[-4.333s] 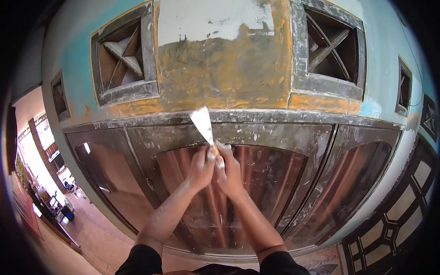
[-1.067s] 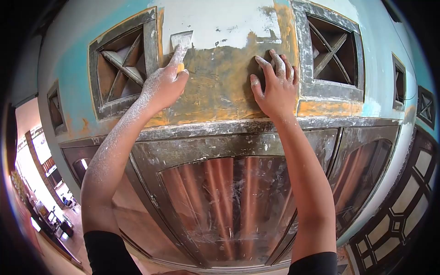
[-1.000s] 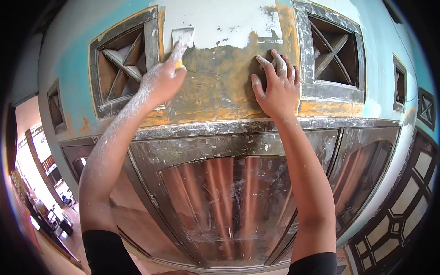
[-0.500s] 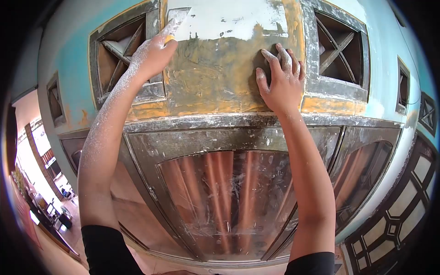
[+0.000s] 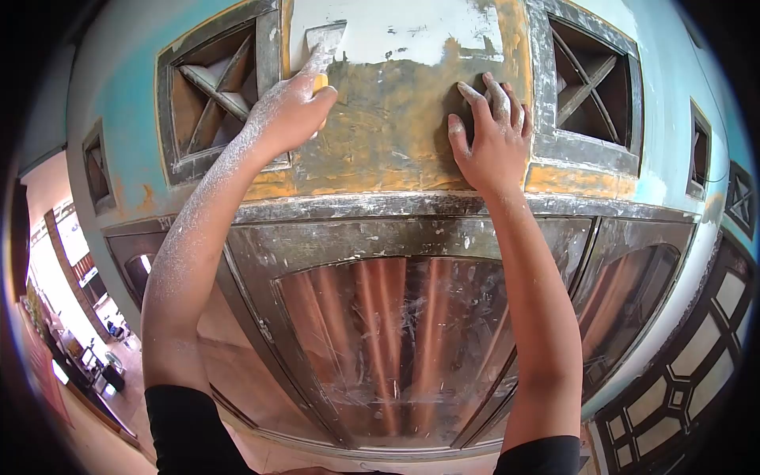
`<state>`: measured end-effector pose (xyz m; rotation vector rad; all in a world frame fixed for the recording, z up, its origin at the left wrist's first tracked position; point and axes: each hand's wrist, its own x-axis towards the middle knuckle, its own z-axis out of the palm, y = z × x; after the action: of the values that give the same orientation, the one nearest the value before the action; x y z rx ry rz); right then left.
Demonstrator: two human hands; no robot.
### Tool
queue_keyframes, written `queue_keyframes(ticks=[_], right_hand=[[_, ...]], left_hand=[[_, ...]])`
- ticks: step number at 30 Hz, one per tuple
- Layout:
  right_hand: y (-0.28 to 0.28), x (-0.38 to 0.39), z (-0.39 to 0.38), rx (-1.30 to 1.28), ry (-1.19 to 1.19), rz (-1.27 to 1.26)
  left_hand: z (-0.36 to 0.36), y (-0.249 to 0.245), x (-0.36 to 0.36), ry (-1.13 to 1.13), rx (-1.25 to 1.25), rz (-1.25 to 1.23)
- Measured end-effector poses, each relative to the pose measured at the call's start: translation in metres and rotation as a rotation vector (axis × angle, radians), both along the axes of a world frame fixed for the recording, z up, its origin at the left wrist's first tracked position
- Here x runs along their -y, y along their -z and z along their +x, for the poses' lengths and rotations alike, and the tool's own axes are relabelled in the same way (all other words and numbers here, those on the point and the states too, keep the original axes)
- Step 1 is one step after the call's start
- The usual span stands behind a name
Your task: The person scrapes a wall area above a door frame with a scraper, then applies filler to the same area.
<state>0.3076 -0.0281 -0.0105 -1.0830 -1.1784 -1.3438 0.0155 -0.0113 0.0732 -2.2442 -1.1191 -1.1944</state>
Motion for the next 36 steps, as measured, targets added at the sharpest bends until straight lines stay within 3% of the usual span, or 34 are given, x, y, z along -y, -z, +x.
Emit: queue_keyframes(ticks=[3, 7, 8, 12, 14, 18, 21, 23, 26, 30, 36], right_hand=[[-0.001, 0.001, 0.000, 0.005, 0.003, 0.003], [0.000, -0.001, 0.002, 0.018, -0.006, 0.018], [0.001, 0.000, 0.002, 0.017, -0.005, 0.016], [0.001, 0.000, 0.000, 0.008, -0.019, 0.014], [0.001, 0.000, 0.001, 0.015, -0.011, 0.019], [0.000, -0.002, 0.001, 0.015, 0.002, 0.023], [0.002, -0.001, 0.002, 0.015, 0.003, 0.021], [0.001, -0.002, 0.002, 0.018, -0.005, 0.026], [0.001, 0.000, 0.001, 0.011, -0.009, 0.017], [0.001, -0.002, 0.002, 0.014, -0.006, 0.025], [0.001, -0.002, 0.002, 0.023, -0.004, 0.034]], left_hand=[[-0.006, -0.013, -0.010, -0.003, 0.028, -0.039], [-0.012, -0.034, -0.012, -0.078, 0.079, 0.168], [-0.012, -0.035, -0.011, -0.112, 0.056, 0.123], [-0.009, -0.005, 0.017, -0.119, -0.049, 0.152], [-0.006, 0.008, 0.025, -0.117, -0.056, 0.019], [-0.008, 0.007, 0.015, -0.187, -0.088, 0.057], [-0.011, 0.011, 0.014, -0.103, -0.069, 0.078], [-0.011, 0.021, 0.023, -0.138, -0.075, -0.041], [-0.012, 0.049, 0.019, -0.117, -0.053, -0.028], [-0.025, 0.032, -0.010, -0.173, -0.079, 0.117], [-0.014, 0.041, 0.005, -0.164, -0.029, 0.040]])
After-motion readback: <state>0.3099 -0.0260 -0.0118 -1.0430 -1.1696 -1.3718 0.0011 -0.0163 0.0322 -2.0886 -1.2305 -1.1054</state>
